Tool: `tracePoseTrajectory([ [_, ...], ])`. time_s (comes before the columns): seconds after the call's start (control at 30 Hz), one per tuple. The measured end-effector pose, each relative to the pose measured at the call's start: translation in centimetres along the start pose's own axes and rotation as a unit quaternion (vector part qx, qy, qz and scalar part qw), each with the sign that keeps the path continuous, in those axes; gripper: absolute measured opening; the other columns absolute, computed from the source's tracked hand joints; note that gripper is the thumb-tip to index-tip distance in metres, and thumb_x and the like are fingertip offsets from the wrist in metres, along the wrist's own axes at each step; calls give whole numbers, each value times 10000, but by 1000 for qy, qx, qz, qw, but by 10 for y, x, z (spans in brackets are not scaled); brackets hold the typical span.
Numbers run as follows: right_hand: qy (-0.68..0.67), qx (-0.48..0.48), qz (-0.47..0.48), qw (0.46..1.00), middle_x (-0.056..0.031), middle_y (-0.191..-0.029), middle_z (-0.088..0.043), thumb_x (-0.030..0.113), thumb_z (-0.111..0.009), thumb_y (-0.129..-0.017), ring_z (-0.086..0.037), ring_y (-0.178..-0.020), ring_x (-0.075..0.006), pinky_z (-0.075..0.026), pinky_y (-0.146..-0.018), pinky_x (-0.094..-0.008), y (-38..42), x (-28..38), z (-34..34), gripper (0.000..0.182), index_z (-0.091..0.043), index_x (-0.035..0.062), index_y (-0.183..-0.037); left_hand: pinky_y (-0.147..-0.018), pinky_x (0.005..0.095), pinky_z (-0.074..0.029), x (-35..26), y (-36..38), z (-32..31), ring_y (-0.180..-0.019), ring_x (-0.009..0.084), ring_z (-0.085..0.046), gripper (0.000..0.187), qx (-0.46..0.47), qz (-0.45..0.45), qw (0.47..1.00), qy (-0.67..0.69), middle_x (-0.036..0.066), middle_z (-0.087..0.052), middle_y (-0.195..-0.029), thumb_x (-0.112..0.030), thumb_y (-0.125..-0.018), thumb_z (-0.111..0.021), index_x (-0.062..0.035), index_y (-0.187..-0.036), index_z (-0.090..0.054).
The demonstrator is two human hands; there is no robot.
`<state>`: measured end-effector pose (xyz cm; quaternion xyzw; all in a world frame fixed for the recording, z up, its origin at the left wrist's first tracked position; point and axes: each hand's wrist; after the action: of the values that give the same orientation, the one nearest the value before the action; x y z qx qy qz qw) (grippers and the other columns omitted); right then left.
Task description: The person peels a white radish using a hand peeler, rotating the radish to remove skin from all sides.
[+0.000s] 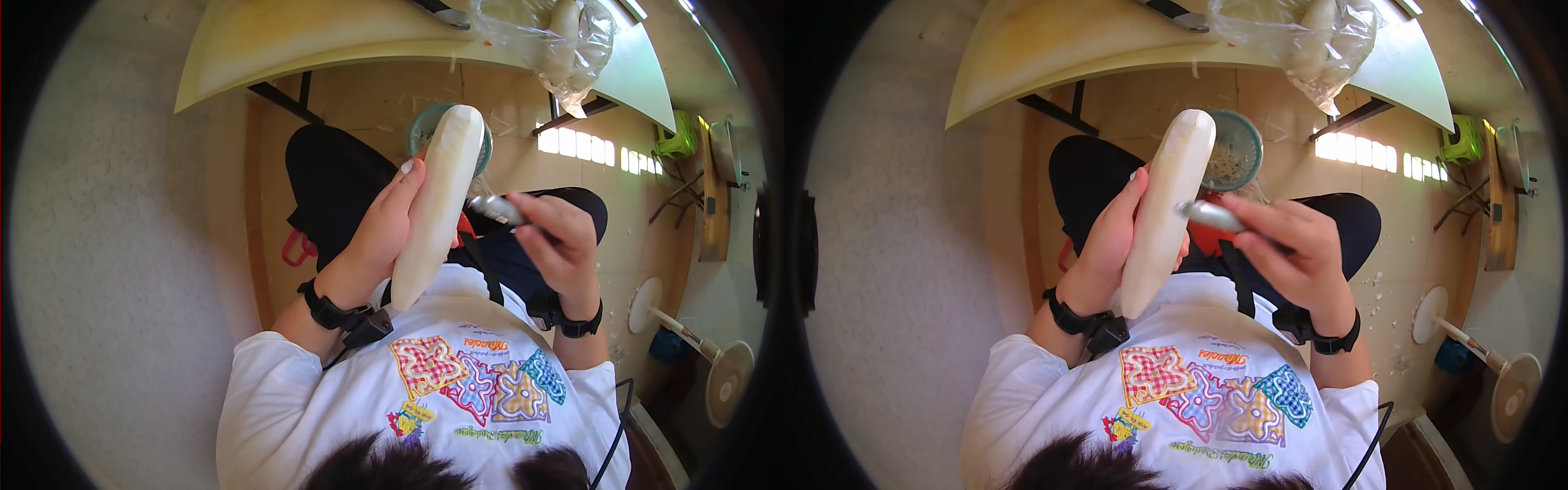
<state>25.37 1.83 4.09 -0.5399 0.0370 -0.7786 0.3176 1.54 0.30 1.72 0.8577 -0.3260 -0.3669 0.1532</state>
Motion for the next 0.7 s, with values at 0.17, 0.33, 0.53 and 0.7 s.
tracePoseTrajectory([
  [0.17, 57, 91, 18, 994, -37, -714, -617, 72, -811, -717, -573, -566, -200, -445, -498, -309, -3, 8, -9, 436, -748, 181, -1135, -763, 338, -568, 7, -8, -3, -940, 171, -637, 519, 20, -62, 996, 59, 65, -600, -1170, -398, -1060, -395, -174, -1519, -302],
  [0.33, 77, 75, 64, 992, -30, -726, -619, 65, -808, -714, -583, -575, -187, -463, -506, -301, -2, 20, -13, 435, -751, 192, -1126, -788, 355, -572, 4, 0, -6, -1011, 173, -623, 560, 81, -84, 992, 49, 58, -593, -1186, -438, -1051, -400, -197, -1538, -265],
  [0.53, 96, 71, 98, 988, -22, -746, -627, 64, -810, -703, -585, -576, -185, -469, -505, -302, 4, 38, -13, 446, -750, 204, -1122, -632, 375, -593, 6, 19, -14, -829, 206, -670, 613, 117, -90, 989, 26, 108, -607, -1081, -500, -1033, -396, -288, -1563, -173],
  [0.7, 106, 58, 108, 987, -13, -736, -615, 66, -803, -704, -579, -569, -177, -467, -497, -298, 9, 46, -19, 459, -745, 215, -1135, -540, 373, -575, 5, 35, -21, -743, 201, -659, 624, 70, -107, 991, -46, 116, -605, -1035, -519, -1032, -377, -306, -1568, -139],
])
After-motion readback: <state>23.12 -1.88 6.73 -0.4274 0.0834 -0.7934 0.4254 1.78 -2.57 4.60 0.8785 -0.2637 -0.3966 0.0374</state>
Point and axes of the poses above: each hand's wrist, its own y-axis away from the middle knuckle, its own z-axis out of the back of the hand, x = y × z
